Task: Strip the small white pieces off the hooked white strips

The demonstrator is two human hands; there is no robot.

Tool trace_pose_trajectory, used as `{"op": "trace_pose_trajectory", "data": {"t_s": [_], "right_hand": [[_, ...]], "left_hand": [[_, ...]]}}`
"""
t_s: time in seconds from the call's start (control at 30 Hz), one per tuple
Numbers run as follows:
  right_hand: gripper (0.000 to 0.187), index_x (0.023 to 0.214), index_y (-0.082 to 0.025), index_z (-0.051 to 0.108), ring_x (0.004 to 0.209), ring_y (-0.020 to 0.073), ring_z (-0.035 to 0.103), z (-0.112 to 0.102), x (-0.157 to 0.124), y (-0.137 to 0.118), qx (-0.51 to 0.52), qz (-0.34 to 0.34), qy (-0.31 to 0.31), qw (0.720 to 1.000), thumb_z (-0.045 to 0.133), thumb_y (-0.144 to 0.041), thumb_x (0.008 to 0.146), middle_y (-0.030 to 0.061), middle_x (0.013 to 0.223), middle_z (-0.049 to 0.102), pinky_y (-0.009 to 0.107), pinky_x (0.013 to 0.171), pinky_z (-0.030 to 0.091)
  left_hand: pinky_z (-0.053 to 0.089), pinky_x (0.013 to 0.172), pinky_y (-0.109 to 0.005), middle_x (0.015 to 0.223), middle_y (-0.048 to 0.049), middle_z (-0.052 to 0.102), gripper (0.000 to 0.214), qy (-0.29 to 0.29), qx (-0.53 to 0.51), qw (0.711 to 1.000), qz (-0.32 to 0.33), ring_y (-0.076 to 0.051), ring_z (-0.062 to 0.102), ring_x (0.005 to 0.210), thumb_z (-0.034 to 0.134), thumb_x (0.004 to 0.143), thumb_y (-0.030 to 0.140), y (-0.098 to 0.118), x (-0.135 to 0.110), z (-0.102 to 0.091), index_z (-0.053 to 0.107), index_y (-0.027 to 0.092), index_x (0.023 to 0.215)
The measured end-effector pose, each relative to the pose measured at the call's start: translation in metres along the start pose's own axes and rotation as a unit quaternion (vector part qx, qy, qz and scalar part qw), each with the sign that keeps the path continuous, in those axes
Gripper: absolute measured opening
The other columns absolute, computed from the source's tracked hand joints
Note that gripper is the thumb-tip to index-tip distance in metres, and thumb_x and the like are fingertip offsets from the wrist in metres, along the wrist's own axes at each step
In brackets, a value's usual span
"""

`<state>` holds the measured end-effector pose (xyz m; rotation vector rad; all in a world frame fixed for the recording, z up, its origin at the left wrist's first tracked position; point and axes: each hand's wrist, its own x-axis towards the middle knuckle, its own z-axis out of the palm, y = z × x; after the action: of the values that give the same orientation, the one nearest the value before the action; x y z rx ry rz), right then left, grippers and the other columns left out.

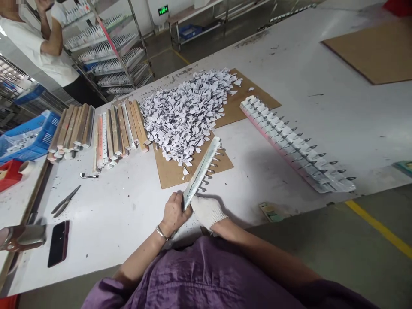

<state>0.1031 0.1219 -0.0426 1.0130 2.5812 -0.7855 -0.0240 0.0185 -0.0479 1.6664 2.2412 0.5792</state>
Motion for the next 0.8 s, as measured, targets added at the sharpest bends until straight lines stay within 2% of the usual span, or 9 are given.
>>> {"op": "trace_pose_trajectory", "data": {"t_s": [0.1,0.2,0.3,0.37,0.47,0.57,0.63,0.7,0.8], "right_hand": [[0.027,0.110,-0.020,0.064,0.093,0.0239,0.072,-0.005,-0.007,0.003,0.026,-0.010,-0.007,1.000,0.042,-0.032,0.100,0.0109,0.106,0.076,0.031,0.071,0.044],[0.031,0.116,-0.022,0.063,0.103,0.0230,0.070,-0.002,-0.020,0.011,0.113,-0.016,0.016,0.993,0.041,-0.036,0.100,0.0089,0.116,0.074,0.030,0.080,0.044],[0.035,0.124,-0.021,0.060,0.111,0.0235,0.067,0.006,-0.026,0.020,0.205,-0.015,0.051,0.977,0.040,-0.035,0.099,0.0092,0.123,0.071,0.030,0.088,0.043],[0.036,0.124,-0.021,0.061,0.108,0.0239,0.068,0.007,-0.025,0.020,0.209,-0.009,0.067,0.976,0.040,-0.034,0.098,0.0097,0.119,0.073,0.030,0.086,0.043],[0.034,0.114,-0.022,0.064,0.086,0.0249,0.072,0.002,-0.022,0.014,0.139,-0.001,0.095,0.986,0.040,-0.038,0.098,0.0095,0.099,0.076,0.031,0.068,0.040],[0.031,0.105,-0.022,0.065,0.068,0.0227,0.069,-0.004,-0.017,0.014,0.091,-0.062,0.117,0.987,0.043,-0.041,0.094,0.0078,0.091,0.075,0.030,0.054,0.033],[0.028,0.103,-0.023,0.065,0.068,0.0214,0.068,-0.007,-0.013,0.023,0.093,-0.093,0.132,0.982,0.055,-0.042,0.086,0.0049,0.089,0.075,0.028,0.054,0.036],[0.029,0.110,-0.025,0.064,0.076,0.0210,0.069,-0.010,-0.012,0.035,0.125,-0.116,0.157,0.973,0.059,-0.040,0.085,0.0027,0.096,0.075,0.026,0.058,0.043],[0.029,0.118,-0.026,0.061,0.088,0.0181,0.070,-0.015,-0.014,0.047,0.163,-0.114,0.199,0.960,0.053,-0.030,0.091,0.0031,0.110,0.074,0.023,0.067,0.050]], "left_hand": [[0.053,0.093,-0.043,0.109,-0.0102,0.057,0.046,-0.002,-0.025,1.000,-0.007,-0.026,0.059,0.101,0.066,0.081,0.027,-0.001,-0.004,-0.006,0.053,0.017,0.124],[0.054,0.085,-0.038,0.102,-0.0072,0.061,0.040,-0.039,-0.099,0.994,0.008,-0.023,0.061,0.092,0.069,0.085,0.038,-0.008,0.006,-0.024,0.058,0.018,0.118],[0.054,0.076,-0.033,0.091,-0.0044,0.063,0.024,-0.003,-0.110,0.994,-0.002,-0.018,0.061,0.077,0.057,0.095,0.038,-0.014,0.041,-0.038,0.063,0.019,0.109],[0.054,0.079,-0.033,0.096,-0.0062,0.064,0.018,0.037,-0.064,0.997,0.006,-0.018,0.063,0.080,0.055,0.095,0.030,-0.013,0.073,-0.040,0.065,0.019,0.106],[0.054,0.079,-0.034,0.108,-0.0099,0.066,0.018,0.032,0.007,0.999,0.029,-0.021,0.067,0.085,0.059,0.089,0.022,-0.004,0.114,-0.033,0.066,0.018,0.106],[0.052,0.070,-0.032,0.104,-0.0074,0.070,0.019,0.003,0.023,0.999,0.049,-0.020,0.068,0.074,0.052,0.092,0.022,-0.002,0.136,-0.028,0.068,0.022,0.103],[0.050,0.066,-0.032,0.096,-0.0033,0.072,0.022,0.013,0.008,0.998,0.061,-0.021,0.068,0.068,0.048,0.094,0.027,-0.009,0.144,-0.029,0.069,0.026,0.101],[0.047,0.058,-0.030,0.076,0.0011,0.071,0.022,0.046,-0.020,0.998,0.035,-0.021,0.066,0.059,0.049,0.093,0.036,-0.017,0.143,-0.035,0.069,0.029,0.099],[0.047,0.050,-0.028,0.063,0.0002,0.068,0.027,0.118,-0.072,0.990,0.001,-0.023,0.066,0.056,0.052,0.088,0.050,-0.016,0.119,-0.046,0.069,0.029,0.088]]}}
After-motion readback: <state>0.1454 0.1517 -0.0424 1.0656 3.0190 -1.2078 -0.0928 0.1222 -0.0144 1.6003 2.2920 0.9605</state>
